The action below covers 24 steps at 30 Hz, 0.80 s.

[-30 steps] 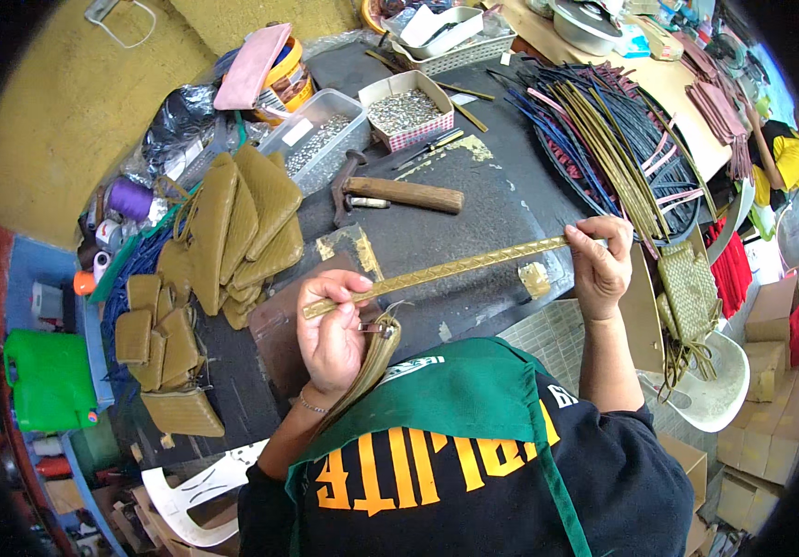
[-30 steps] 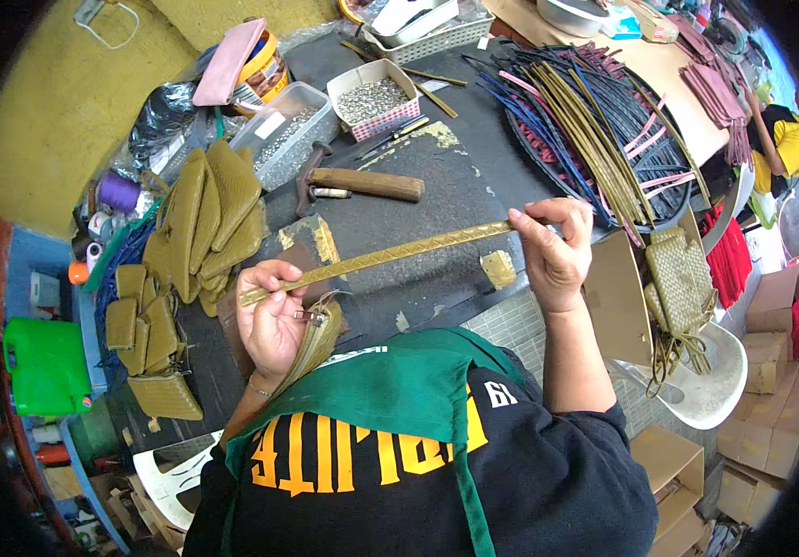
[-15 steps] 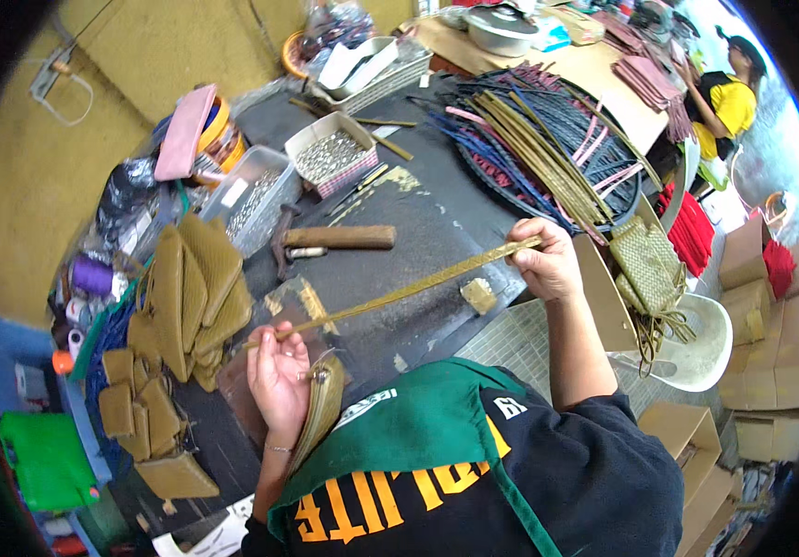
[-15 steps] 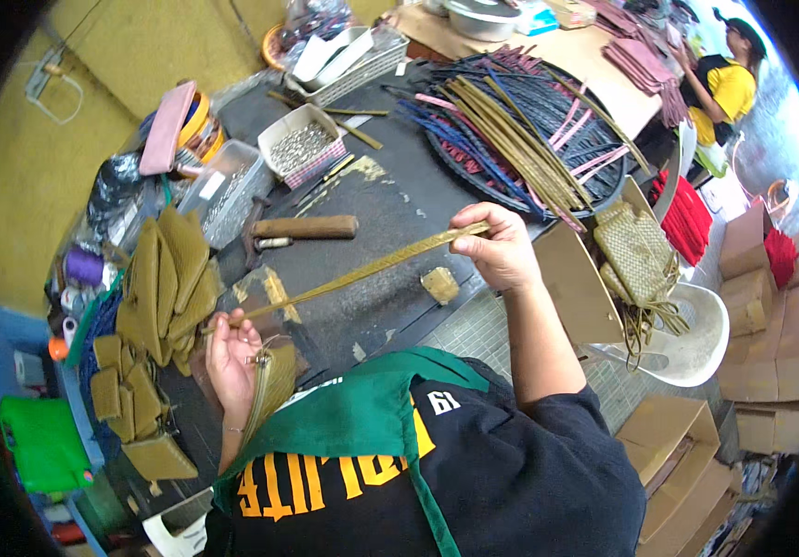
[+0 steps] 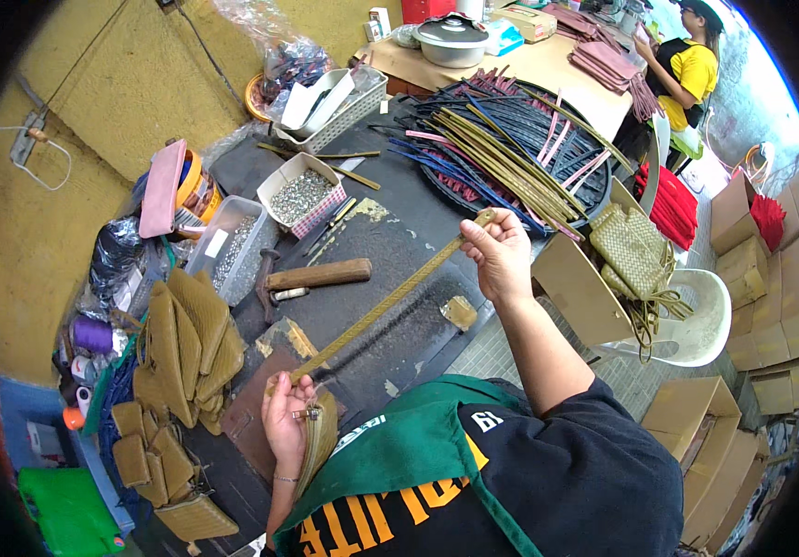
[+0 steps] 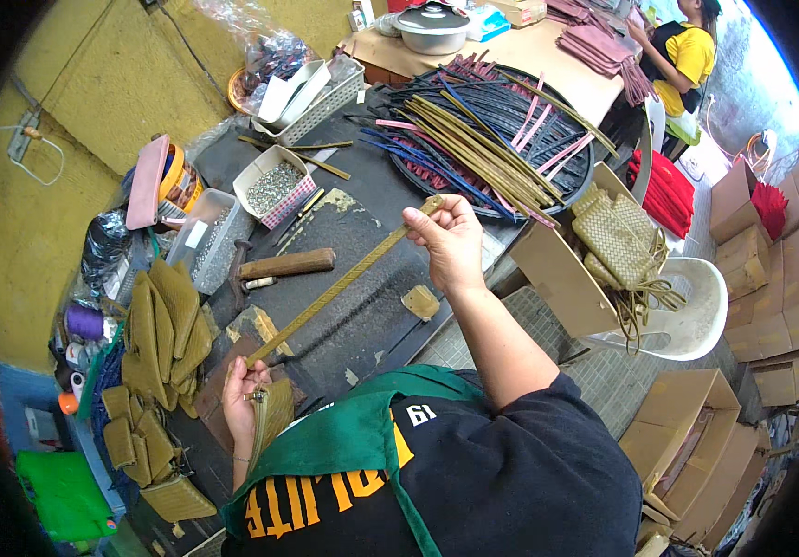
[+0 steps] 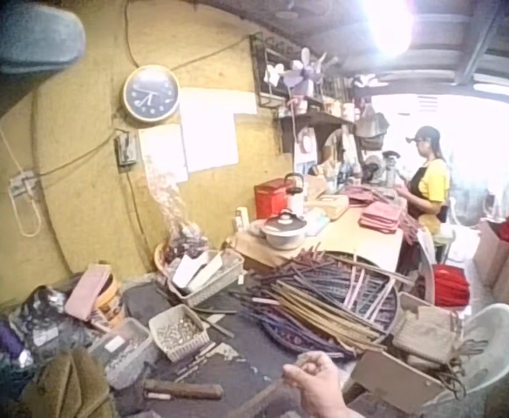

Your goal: The person assembles leather components, threading straps through hardware and attaching small metal studs by hand.

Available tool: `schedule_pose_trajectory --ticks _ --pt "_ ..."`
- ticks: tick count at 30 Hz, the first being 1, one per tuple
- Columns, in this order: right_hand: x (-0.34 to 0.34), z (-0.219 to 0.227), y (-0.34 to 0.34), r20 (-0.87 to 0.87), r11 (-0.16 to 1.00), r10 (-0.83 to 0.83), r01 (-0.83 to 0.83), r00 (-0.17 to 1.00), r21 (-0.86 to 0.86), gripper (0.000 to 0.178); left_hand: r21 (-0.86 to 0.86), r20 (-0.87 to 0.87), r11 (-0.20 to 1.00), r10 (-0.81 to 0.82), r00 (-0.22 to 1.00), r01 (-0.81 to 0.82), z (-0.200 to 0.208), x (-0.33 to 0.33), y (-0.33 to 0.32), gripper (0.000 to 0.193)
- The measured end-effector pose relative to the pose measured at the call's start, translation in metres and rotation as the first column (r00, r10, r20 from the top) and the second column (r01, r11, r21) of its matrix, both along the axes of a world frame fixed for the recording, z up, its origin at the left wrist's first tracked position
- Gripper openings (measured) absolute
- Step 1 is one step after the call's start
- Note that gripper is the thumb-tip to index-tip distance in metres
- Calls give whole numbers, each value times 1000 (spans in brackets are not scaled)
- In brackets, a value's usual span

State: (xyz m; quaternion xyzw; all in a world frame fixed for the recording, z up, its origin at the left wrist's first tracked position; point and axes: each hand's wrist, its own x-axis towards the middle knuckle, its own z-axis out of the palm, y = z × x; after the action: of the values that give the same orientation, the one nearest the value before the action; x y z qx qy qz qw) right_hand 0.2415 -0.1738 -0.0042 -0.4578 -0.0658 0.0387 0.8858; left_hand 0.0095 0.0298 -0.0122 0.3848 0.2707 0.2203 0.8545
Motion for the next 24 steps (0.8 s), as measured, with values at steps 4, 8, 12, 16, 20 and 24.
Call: schedule_pose_trajectory --ticks 4,8,12,16,20,24 --pt "3 -8 -1 -28 1000 -15 15 1000 13 24 -8 29 1000 -15 999 16 0 0 0 12" --pt "3 -8 -2 -7 1000 -27 27 1000 11 25 -2 28 999 -41 999 41 1 2 -2 14" --pt "13 1 6 -35 998 -54 53 998 -24 31 193 -12 976 -97 995 97 6 -4 -3 12" --pt "72 26 33 109 992 32 -19 994 -123 33 395 -119 885 -216 969 246 10 5 -5 23" --pt "49 30 65 -47 689 429 -360 902 -629 32 253 -58 947 -191 980 199 21 27 -7 19" --pt "-61 16 81 -333 399 783 -835 525 -378 25 143 31 983 -123 992 118 14 24 -9 13"
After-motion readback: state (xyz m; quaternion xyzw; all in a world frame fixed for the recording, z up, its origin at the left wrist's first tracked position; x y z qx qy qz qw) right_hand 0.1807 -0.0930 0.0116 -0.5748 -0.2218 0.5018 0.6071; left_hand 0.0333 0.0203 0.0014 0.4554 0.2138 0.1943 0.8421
